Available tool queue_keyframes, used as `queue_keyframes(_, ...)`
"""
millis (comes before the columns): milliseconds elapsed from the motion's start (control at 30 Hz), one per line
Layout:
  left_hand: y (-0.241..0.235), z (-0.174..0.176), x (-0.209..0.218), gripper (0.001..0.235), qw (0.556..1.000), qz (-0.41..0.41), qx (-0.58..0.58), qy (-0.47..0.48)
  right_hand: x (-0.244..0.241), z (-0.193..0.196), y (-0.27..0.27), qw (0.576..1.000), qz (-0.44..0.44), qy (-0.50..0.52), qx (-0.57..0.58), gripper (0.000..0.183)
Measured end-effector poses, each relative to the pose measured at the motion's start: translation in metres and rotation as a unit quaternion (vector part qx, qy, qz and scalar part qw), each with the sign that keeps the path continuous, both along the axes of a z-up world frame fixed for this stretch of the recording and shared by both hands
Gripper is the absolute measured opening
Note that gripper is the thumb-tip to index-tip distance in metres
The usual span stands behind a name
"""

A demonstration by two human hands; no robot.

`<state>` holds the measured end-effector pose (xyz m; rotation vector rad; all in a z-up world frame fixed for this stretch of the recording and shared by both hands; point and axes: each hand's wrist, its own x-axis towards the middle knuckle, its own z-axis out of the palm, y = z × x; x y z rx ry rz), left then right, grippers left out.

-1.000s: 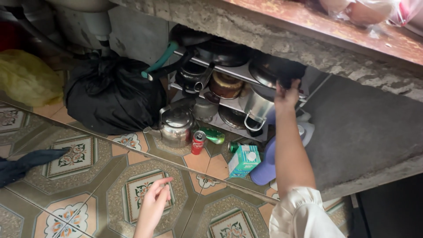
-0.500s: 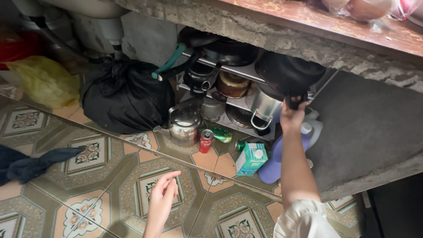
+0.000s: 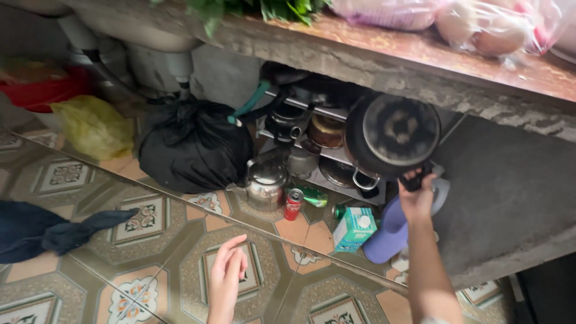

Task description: Filling a pot with water and placing it on a gas stove to boil for noodles.

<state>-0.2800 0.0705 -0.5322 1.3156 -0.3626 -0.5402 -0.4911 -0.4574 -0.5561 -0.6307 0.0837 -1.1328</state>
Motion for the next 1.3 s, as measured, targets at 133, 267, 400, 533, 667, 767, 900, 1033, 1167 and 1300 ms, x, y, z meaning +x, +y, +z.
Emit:
queue_keyframes(133,0.001,0.003,0.000,0.037,1.000,0.019,-0.018,0.005,-0.002,0.037,0.062,0.991,-0.027,0.127,0.034,0.053)
queue_keyframes(267,-0.003,0.014,0.004,0.041,0.996,0.050,-0.066,0.041,0.007,0.054,0.091,0.979,0.016,0.200,0.026,0.056)
queue_keyframes(400,0.002,-0.014,0.033,0.057,0.960,0.101,-0.208,0.156,0.062,0.082,0.133,0.942,0.160,0.270,-0.118,0.052)
queue_keyframes(533,0.041,0.026,0.047,0.074,0.878,0.195,-0.276,0.340,0.149,0.152,0.206,0.786,0.290,0.297,-0.458,0.037)
queue_keyframes(667,0.111,0.098,0.078,0.085,0.847,0.193,-0.302,0.393,0.193,0.347,0.364,0.584,0.367,0.417,-0.591,0.029)
queue_keyframes(767,0.176,0.161,0.095,0.077,0.850,0.145,-0.380,0.333,0.215,0.455,0.435,0.432,0.456,0.478,-0.614,0.038)
queue_keyframes(900,0.248,0.251,0.111,0.059,0.889,0.150,-0.367,0.229,0.240,0.576,0.482,0.304,0.293,0.129,-0.897,0.036)
queue_keyframes(1033,0.309,0.316,0.131,0.046,0.917,0.145,-0.311,0.205,0.260,0.697,0.508,0.230,0.103,0.007,-0.968,0.033)
queue_keyframes(1167,0.347,0.459,0.131,0.038,0.941,0.166,-0.228,0.186,0.283,0.812,0.518,0.240,0.083,-0.010,-0.967,0.023)
queue_keyframes(1300,0.364,0.610,0.129,0.036,0.967,0.156,-0.122,0.161,0.296,0.911,0.532,0.229,0.035,0.069,-0.970,0.039)
